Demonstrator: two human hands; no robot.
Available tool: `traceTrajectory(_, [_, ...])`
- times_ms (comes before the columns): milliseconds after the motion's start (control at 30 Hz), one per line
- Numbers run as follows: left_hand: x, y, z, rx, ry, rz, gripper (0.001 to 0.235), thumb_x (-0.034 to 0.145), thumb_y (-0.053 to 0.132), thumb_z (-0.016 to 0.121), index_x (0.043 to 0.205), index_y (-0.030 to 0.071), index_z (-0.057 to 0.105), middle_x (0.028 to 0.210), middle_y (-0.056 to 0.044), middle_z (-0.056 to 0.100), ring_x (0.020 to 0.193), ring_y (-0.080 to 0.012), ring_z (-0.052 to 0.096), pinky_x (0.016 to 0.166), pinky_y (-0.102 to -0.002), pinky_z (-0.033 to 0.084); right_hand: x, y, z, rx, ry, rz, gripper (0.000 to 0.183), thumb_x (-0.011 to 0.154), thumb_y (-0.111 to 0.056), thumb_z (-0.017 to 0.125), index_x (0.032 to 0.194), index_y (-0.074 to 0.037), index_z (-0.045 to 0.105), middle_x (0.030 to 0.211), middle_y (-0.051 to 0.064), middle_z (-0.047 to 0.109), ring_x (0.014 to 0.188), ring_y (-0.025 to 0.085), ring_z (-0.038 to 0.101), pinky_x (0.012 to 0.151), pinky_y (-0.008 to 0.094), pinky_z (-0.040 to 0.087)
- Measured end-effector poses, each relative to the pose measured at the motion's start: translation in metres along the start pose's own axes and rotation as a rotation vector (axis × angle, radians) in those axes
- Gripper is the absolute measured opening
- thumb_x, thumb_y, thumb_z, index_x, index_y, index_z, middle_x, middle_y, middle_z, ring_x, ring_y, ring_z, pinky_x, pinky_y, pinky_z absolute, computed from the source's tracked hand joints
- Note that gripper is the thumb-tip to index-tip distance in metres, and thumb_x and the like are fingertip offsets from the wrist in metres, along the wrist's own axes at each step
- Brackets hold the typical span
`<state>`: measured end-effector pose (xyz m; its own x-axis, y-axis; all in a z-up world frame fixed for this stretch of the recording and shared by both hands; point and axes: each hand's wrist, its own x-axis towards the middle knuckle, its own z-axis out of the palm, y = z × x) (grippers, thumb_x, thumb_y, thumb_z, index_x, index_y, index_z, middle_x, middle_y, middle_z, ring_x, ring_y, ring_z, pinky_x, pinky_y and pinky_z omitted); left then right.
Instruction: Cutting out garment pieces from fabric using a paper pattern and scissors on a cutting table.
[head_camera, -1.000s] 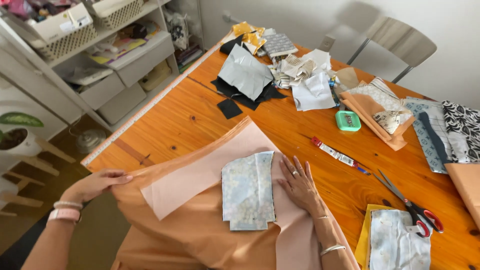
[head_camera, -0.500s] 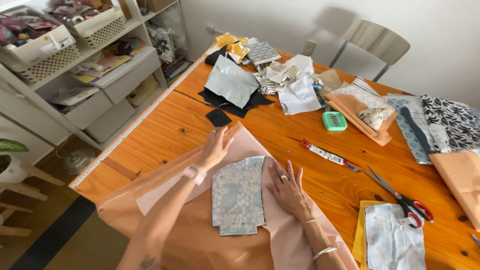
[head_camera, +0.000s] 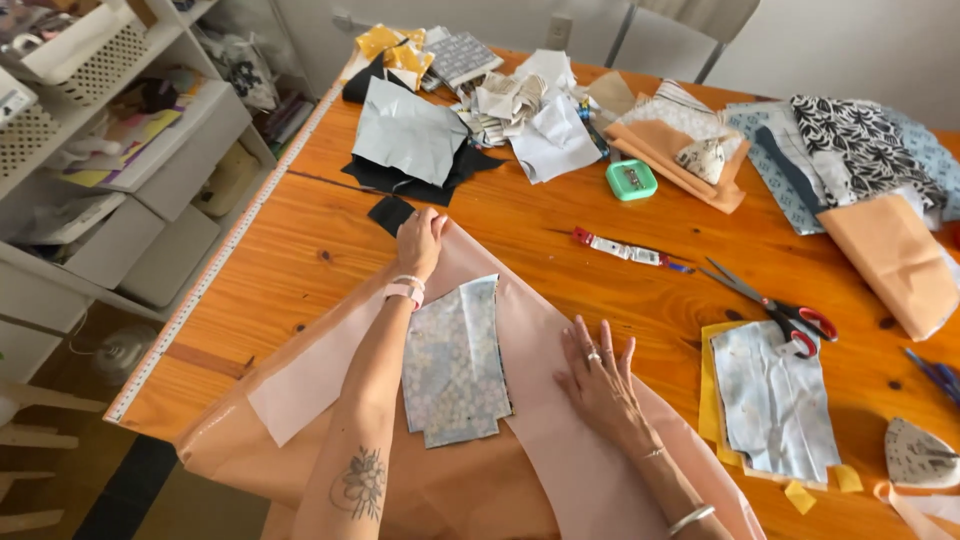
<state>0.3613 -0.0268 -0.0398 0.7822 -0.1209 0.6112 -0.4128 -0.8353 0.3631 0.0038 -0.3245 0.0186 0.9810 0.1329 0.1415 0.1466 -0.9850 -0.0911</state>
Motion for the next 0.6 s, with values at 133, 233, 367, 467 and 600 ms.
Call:
traceTrajectory(133, [0.003, -0.006, 0.005, 0.014, -0.037, 0.026, 0.018, 0.109, 0.04, 0.065, 0.106, 0.022, 0.063, 0.095, -0.005, 0.069, 0.087, -0.0317, 0.075, 0.079, -0.045, 0.058, -0.02, -0.016, 0.003, 0.0, -0.025, 0.0, 0.075, 0.11, -0.064, 0.036, 0.174, -0.027, 0.027, 0.185, 0.002, 0.016, 0.168, 0.044, 0.003, 0.127, 0.074, 0.0])
traceTrajectory(233, [0.009, 0.013, -0.018, 0.096, 0.093, 0.136, 0.015, 0.107, 0.036, 0.067, 0.108, 0.022, 0.061, 0.103, -0.006, 0.065, 0.092, -0.0328, 0.069, 0.08, -0.045, 0.053, -0.019, -0.018, 0.005, 0.005, -0.009, -0.003, 0.074, 0.11, -0.064, 0.035, 0.175, -0.028, 0.026, 0.185, 0.003, 0.015, 0.168, 0.043, 0.003, 0.127, 0.074, 0.0])
traceTrajectory(367, [-0.018, 0.077, -0.048, -0.215, -0.194, 0.442, 0.022, 0.109, 0.035, 0.064, 0.13, 0.027, 0.064, 0.121, -0.007, 0.066, 0.113, -0.0361, 0.069, 0.1, -0.049, 0.052, -0.021, -0.02, 0.006, 0.009, -0.011, 0.006, 0.075, 0.109, -0.065, 0.037, 0.174, -0.03, 0.028, 0.185, 0.004, 0.017, 0.169, 0.043, 0.005, 0.128, 0.074, 0.001])
traceTrajectory(467, [-0.049, 0.12, -0.107, -0.302, -0.646, 0.691, 0.047, 0.118, 0.043, 0.047, 0.159, 0.022, 0.058, 0.173, -0.012, 0.047, 0.164, -0.041, 0.03, 0.134, -0.063, 0.016, -0.024, -0.023, 0.007, 0.025, -0.023, 0.032, 0.075, 0.108, -0.064, 0.041, 0.174, -0.03, 0.028, 0.186, 0.01, 0.007, 0.168, 0.043, 0.006, 0.128, 0.072, 0.003])
traceTrajectory(600, [-0.037, 0.074, -0.082, -0.145, -0.678, 0.696, 0.057, 0.118, 0.059, 0.035, 0.172, 0.043, 0.038, 0.185, 0.007, 0.022, 0.171, -0.027, 0.008, 0.135, -0.056, -0.005, -0.032, -0.02, 0.001, 0.058, -0.077, 0.067, 0.076, 0.107, -0.068, 0.04, 0.174, -0.033, 0.027, 0.186, 0.011, 0.006, 0.168, 0.044, 0.004, 0.128, 0.073, 0.004])
